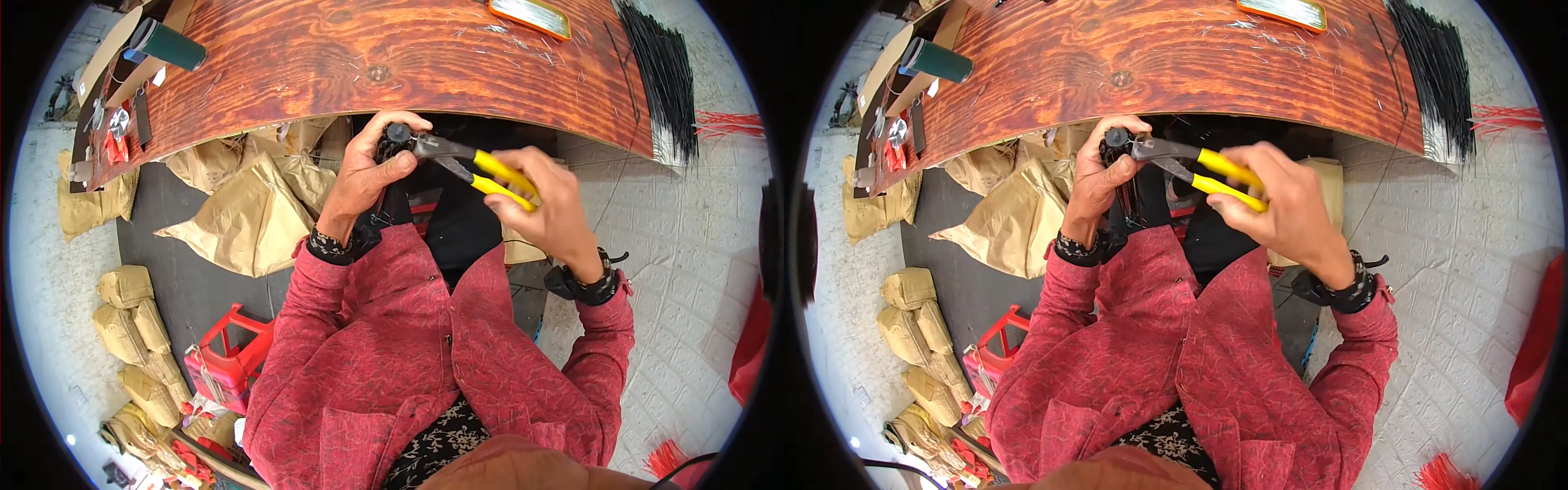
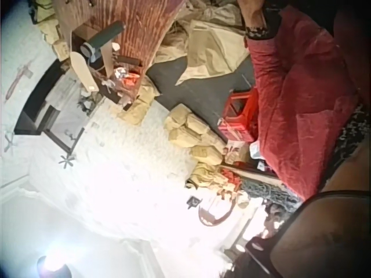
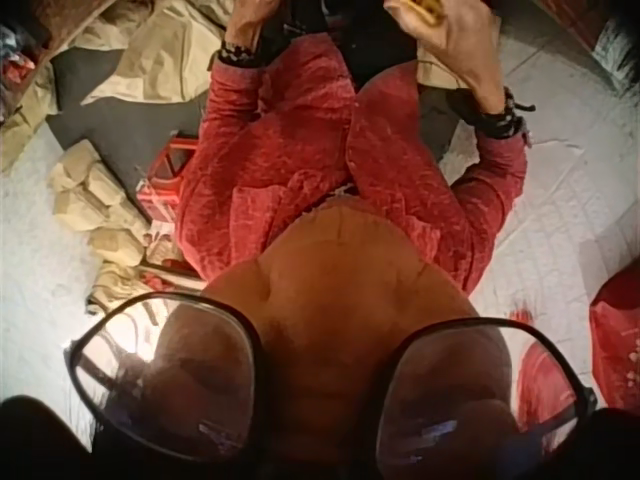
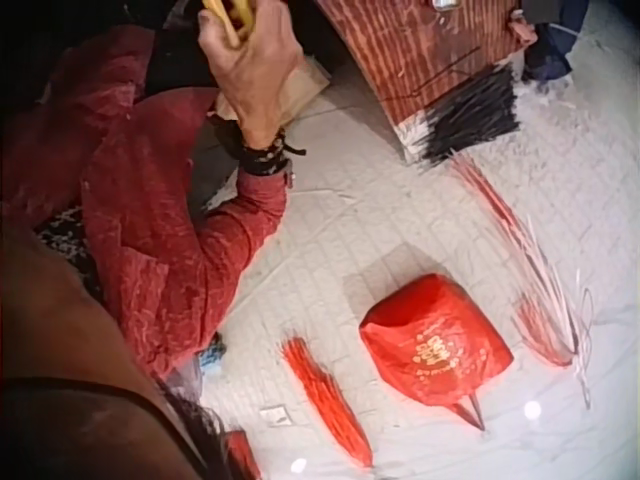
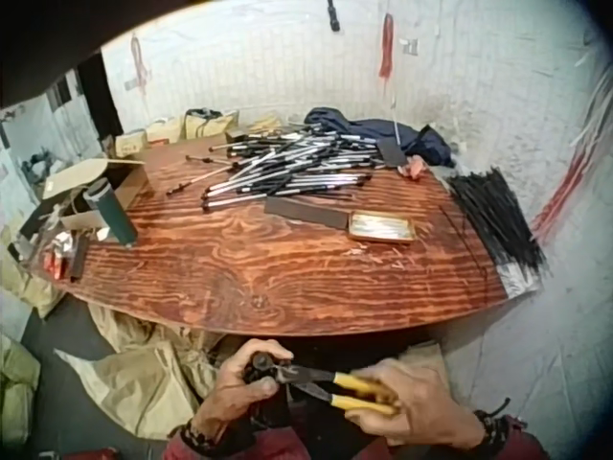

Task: Assembling bundles of black rods into plastic components at a workbench.

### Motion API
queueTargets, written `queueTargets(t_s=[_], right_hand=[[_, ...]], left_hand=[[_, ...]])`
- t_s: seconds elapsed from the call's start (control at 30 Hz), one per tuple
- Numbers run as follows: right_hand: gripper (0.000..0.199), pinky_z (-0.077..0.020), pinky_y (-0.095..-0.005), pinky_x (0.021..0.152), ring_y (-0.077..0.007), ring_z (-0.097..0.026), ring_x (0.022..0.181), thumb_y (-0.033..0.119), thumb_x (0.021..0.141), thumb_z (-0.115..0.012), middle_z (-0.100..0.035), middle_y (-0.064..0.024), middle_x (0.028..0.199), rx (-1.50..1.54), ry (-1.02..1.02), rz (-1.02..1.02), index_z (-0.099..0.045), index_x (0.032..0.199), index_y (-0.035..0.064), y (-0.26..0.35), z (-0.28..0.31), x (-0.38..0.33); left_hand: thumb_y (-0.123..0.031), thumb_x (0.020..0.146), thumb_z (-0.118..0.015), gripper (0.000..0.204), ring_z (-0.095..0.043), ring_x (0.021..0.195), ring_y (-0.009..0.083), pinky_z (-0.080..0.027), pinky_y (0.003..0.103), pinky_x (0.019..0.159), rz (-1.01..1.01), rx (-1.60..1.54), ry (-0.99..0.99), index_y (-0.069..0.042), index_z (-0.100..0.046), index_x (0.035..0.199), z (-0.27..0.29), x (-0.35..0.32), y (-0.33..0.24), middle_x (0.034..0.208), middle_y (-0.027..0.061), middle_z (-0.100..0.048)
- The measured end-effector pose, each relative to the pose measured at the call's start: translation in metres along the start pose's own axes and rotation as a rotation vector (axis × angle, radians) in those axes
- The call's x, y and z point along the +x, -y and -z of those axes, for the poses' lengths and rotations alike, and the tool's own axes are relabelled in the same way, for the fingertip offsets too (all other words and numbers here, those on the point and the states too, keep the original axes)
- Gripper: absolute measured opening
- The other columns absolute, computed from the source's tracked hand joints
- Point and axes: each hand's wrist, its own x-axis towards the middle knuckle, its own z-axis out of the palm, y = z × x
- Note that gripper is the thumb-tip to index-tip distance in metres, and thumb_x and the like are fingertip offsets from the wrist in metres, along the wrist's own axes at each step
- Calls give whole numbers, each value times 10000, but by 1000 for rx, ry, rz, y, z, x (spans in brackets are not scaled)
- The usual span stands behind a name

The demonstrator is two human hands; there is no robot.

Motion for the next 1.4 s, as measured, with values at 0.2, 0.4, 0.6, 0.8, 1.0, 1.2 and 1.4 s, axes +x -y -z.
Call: queueTargets(t_s=[0.2,0.4,0.6,0.8,1.0,1.2,1.4], right_hand=[[437,-474,-254,541,-149,-675,704,258,843,-816,-673,-88,930,1039,602,-811,-622,1131,-7,-23,1,-9],[594,-514,-256,547,-176,-670,588,543,982,-556,-657,-119,743,-2,-35,-71,-632,1040,-43,9,-18,-6],[470,-499,-256,599,-155,-700,783,359,851,-809,-678,-96,965,956,644,-725,-618,1106,13,-7,12,-1],[481,-500,-253,574,-155,-692,725,416,896,-719,-678,-107,903,804,512,-592,-621,1103,-7,-26,-13,-16],[577,-521,-260,531,-165,-663,593,537,979,-572,-662,-116,760,539,329,-380,-630,1072,-30,-8,-12,-8],[494,-529,-254,542,-151,-650,584,450,980,-618,-656,-100,733,1055,598,-652,-639,1093,-31,-22,-6,0],[401,-559,-268,607,-158,-676,636,339,1009,-602,-686,-125,787,557,569,-565,-622,1131,-43,1,13,10]], left_hand=[[-402,844,-803,586,-552,1081,153,-421,309,967,31,-28,76,-11,-594,1227,3,-3,1,1219,71,-580],[-409,842,-803,582,-550,1092,157,-416,309,979,38,-15,20,-12,-603,1218,1,0,-1,1222,70,-581],[-415,849,-795,582,-543,1090,146,-413,306,980,-14,15,65,-12,-599,1219,-1,-4,-6,1214,71,-578],[-410,864,-781,572,-549,1077,135,-418,293,971,-6,-39,123,-12,-600,1232,6,-2,5,1192,59,-585],[-362,904,-750,514,-556,1078,137,-415,289,976,-46,-34,49,-16,-601,1254,2,0,3,1171,45,-603],[-413,885,-757,566,-550,1073,142,-417,289,962,-42,-13,108,-10,-599,1251,2,1,1,1171,50,-587],[-500,851,-769,652,-536,1050,156,-414,295,947,-20,26,70,-1,-596,1234,-4,0,-4,1178,72,-558]])
